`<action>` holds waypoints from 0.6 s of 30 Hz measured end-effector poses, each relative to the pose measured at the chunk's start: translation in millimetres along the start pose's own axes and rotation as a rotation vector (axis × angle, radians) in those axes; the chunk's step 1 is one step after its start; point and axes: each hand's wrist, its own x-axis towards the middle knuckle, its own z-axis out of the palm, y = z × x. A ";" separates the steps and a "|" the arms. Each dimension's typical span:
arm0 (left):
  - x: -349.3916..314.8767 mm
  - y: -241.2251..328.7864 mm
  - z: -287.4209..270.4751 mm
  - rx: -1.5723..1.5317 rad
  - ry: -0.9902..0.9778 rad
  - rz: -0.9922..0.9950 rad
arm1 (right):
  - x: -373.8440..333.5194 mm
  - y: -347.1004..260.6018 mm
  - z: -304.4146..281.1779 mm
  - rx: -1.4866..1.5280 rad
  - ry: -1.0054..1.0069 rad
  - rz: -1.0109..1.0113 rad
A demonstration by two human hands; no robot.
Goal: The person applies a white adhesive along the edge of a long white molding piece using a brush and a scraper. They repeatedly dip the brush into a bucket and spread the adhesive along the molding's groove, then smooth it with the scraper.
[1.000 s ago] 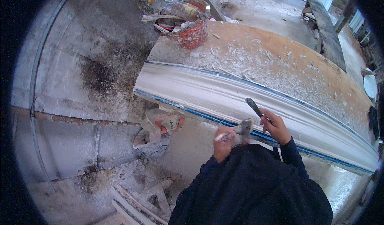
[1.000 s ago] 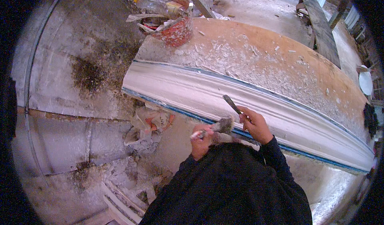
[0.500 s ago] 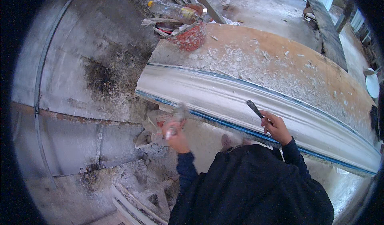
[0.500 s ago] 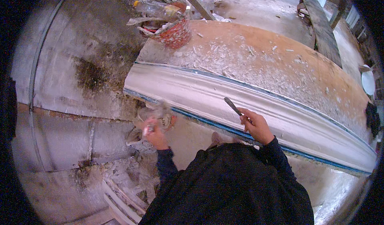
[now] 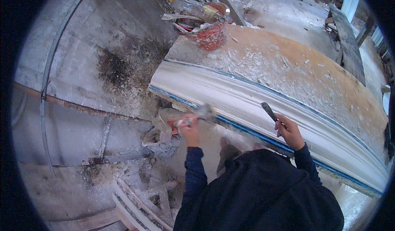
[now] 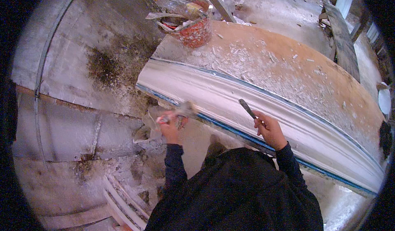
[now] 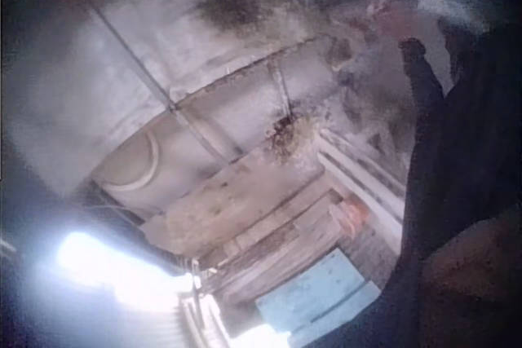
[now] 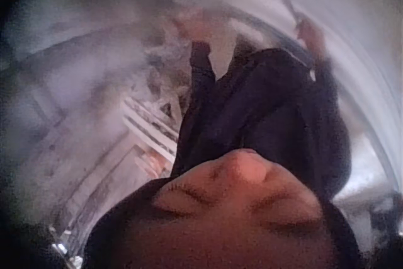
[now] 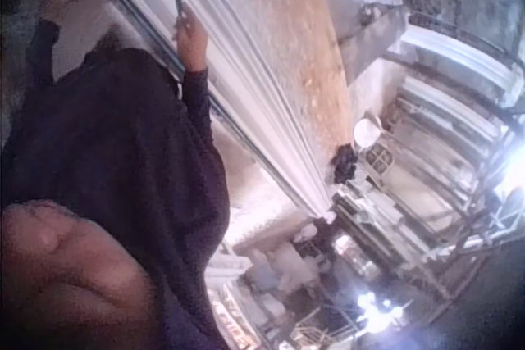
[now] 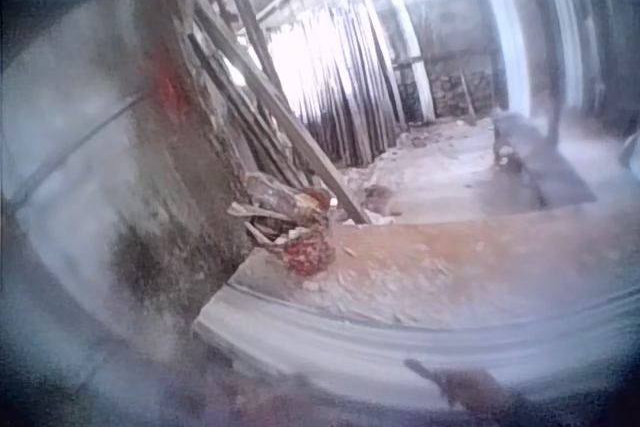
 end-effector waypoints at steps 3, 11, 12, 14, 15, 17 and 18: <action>73.3 -26.8 -42.9 0.264 0.181 0.172 | 13.0 -6.2 18.7 -0.003 -0.034 -0.044; 106.1 5.8 -25.5 -0.025 -0.054 0.227 | 60.7 -30.3 96.9 -0.027 0.018 0.030; 94.9 -0.1 -25.4 -0.092 -0.229 0.185 | 67.0 -36.4 110.4 -0.015 0.017 0.067; 83.9 -14.6 -32.9 -0.178 -0.399 0.069 | 84.8 -48.7 135.4 -0.088 -0.012 0.029; 82.8 -21.1 -36.9 -0.196 -0.400 -0.003 | 92.5 -53.3 145.5 -0.121 -0.025 0.012; 100.6 -34.2 -46.2 -0.100 -0.294 0.043 | 105.7 -55.2 162.1 -0.112 0.015 -0.031; 116.4 -45.5 -55.6 0.017 -0.181 0.151 | 110.9 -56.1 169.1 -0.108 0.037 -0.050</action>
